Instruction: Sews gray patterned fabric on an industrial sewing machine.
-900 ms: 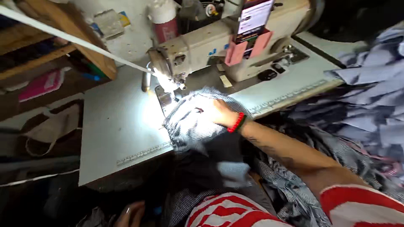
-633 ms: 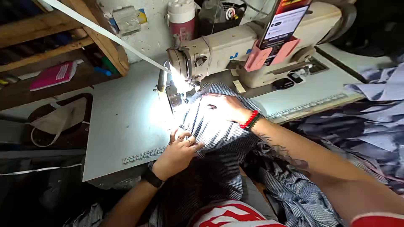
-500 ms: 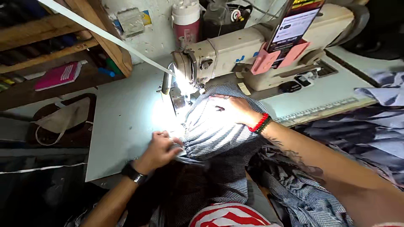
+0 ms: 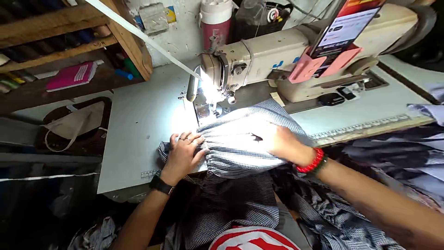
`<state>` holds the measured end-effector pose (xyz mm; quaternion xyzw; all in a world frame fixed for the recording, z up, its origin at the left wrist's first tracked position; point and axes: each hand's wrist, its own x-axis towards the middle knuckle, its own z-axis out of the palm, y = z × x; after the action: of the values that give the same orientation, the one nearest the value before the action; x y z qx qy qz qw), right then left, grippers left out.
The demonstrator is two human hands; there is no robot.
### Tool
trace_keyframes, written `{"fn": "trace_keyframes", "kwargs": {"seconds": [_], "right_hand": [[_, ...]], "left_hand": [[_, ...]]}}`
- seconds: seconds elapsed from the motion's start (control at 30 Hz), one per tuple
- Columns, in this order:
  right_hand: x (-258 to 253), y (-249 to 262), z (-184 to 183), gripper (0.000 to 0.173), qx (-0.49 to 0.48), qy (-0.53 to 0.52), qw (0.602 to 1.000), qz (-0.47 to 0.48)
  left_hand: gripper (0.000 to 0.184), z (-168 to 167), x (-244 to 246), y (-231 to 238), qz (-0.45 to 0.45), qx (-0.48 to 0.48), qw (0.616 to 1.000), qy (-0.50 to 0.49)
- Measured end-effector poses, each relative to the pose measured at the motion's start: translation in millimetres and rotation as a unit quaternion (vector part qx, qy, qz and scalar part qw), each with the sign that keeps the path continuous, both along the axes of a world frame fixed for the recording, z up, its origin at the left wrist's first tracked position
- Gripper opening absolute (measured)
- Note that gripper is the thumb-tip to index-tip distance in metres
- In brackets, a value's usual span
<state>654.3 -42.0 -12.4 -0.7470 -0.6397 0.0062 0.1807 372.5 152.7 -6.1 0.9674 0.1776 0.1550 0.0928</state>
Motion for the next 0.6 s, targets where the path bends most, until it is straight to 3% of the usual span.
{"fn": "trace_keyframes", "kwargs": {"seconds": [0.07, 0.2, 0.3, 0.37, 0.6], "right_hand": [[-15.4, -7.0, 11.6, 0.029, 0.004, -0.009, 1.0, 0.002], [-31.9, 24.2, 23.7, 0.016, 0.064, 0.029, 0.998, -0.004], [-27.2, 43.6, 9.7, 0.031, -0.015, 0.01, 0.999, -0.028], [-19.0, 42.1, -2.4, 0.035, -0.014, -0.017, 0.999, -0.034], [-11.4, 37.7, 0.6, 0.033, 0.005, -0.003, 1.0, -0.012]], "left_hand": [[0.045, -1.7, -2.8, 3.3, 0.0, 0.019, 1.0, -0.003], [0.056, -2.8, -1.6, 1.6, 0.009, 0.037, 0.998, 0.051], [0.057, -1.6, 0.6, 2.2, 0.007, 0.024, 0.997, 0.073], [0.06, 0.5, 3.3, 2.7, 0.003, 0.008, 0.997, 0.078], [0.051, -2.0, 8.4, 6.4, 0.045, 0.007, 0.998, 0.047]]}}
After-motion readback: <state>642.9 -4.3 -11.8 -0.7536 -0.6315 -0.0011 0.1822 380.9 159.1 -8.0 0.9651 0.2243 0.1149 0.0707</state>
